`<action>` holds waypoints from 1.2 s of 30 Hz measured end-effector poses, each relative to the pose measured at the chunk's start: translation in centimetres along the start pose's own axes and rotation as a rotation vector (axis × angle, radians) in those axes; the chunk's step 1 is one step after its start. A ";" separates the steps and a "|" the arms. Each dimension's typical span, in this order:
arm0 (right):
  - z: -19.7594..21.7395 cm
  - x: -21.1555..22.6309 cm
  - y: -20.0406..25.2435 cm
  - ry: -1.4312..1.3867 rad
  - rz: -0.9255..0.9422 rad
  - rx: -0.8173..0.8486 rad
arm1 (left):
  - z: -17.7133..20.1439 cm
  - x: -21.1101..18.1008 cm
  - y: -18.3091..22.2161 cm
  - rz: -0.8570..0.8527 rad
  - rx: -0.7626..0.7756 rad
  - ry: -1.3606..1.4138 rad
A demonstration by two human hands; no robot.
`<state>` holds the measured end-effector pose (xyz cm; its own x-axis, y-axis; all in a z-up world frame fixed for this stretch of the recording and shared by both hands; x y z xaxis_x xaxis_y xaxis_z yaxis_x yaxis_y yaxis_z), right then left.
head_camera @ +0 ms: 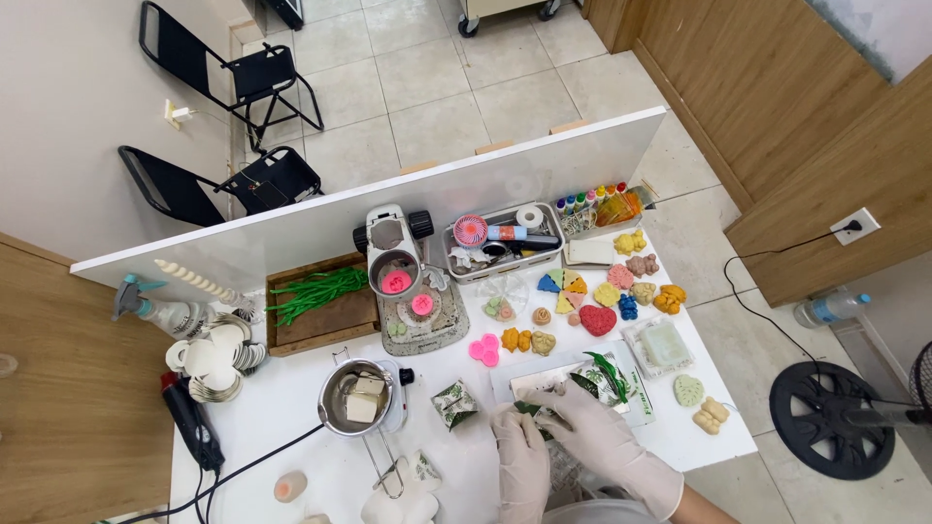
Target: Packaging and labeling hand-made candles at a production station.
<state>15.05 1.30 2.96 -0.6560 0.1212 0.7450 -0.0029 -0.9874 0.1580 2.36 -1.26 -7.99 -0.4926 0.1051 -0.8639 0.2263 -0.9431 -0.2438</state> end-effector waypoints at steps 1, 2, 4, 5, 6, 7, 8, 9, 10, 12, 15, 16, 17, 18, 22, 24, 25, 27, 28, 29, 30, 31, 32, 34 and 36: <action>-0.4 -0.5 -0.1 0.067 0.000 0.036 | -0.3 0.5 0.1 0.039 0.034 -0.016; -0.8 -1.0 0.1 0.132 -0.002 0.076 | -0.4 0.9 0.5 0.082 0.071 -0.035; -1.1 -1.9 -0.1 0.095 0.009 0.068 | 0.5 0.3 -0.3 0.171 0.121 0.029; -1.3 -2.4 -0.1 0.061 0.029 0.052 | 0.8 0.1 -0.5 0.254 0.162 0.096; -1.1 -2.7 -0.1 0.064 0.004 0.072 | 1.5 -0.4 -0.8 0.283 0.177 0.093; -0.8 -2.9 -0.2 0.030 0.057 0.062 | 2.1 -0.7 -1.1 0.348 0.196 0.152; -0.6 -3.2 -0.1 -0.004 0.106 0.053 | 2.6 -1.0 -1.2 0.418 0.214 0.211; 0.0 -2.8 0.3 -0.001 0.076 0.075 | 2.4 0.2 -0.7 0.452 0.229 0.207; 0.5 -2.2 0.4 0.047 0.079 0.071 | 2.2 1.3 -0.6 0.381 0.221 0.257; 0.8 -2.0 0.9 0.096 0.065 0.083 | 2.0 2.3 -0.3 0.332 0.220 0.304; 0.9 -2.3 1.9 0.162 0.097 0.064 | 2.1 1.0 -0.7 0.530 0.346 0.489; 1.0 -2.0 2.0 0.168 0.077 0.041 | 2.6 -0.3 -1.2 0.604 0.385 0.529; 1.2 -1.7 2.1 0.173 0.057 0.018 | 3.0 -1.6 -1.7 0.678 0.423 0.568; 1.3 -1.4 2.2 0.175 0.055 0.025 | 3.2 -2.2 -1.9 0.685 0.421 0.569; 1.7 -1.4 2.8 0.180 0.035 -0.041 | 3.3 -4.0 -2.2 0.230 0.447 0.148; 1.8 -1.6 3.0 0.196 0.060 -0.036 | 2.8 -4.2 -2.0 0.093 0.436 -0.046; 1.8 -1.5 3.1 0.200 0.088 -0.032 | 2.5 -4.4 -1.9 0.047 0.432 -0.155; 1.7 -1.4 3.2 0.203 0.127 -0.011 | 2.4 -4.5 -1.9 0.016 0.416 -0.271; 1.8 -1.5 3.2 0.202 0.126 -0.003 | 2.2 -4.7 -1.9 -0.009 0.409 -0.296; 1.9 -1.5 3.3 0.201 0.126 0.006 | 2.1 -4.9 -1.8 -0.034 0.402 -0.321; 1.8 -2.0 3.3 0.203 0.138 0.027 | 2.2 -4.4 -1.4 -0.014 0.389 -0.326; 1.8 -2.4 3.4 0.172 0.169 0.030 | 2.3 -3.9 -1.0 -0.003 0.380 -0.304; 1.7 -2.7 3.3 0.140 0.202 0.032 | 2.5 -3.5 -0.7 0.005 0.370 -0.281; 1.4 -2.5 3.1 0.074 0.268 0.066 | 3.6 -3.1 -0.1 0.074 0.317 -0.239; 0.9 -2.1 2.8 0.010 0.328 0.100 | 5.3 -2.6 0.8 0.139 0.266 -0.192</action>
<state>17.09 -1.66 2.44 -0.6168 -0.2026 0.7606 0.2831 -0.9587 -0.0258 -0.67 -3.97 -3.60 -0.6274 -0.0678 -0.7757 0.0885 -0.9960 0.0156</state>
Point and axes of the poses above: each hand's wrist, its own y-axis away from the middle knuckle, its own z-axis out of the back of the hand, x = y × z, the point moved 2 cm from there along -y, towards the middle knuckle, and after that the axes turned 5 degrees about -x, right-handed, at the moved point
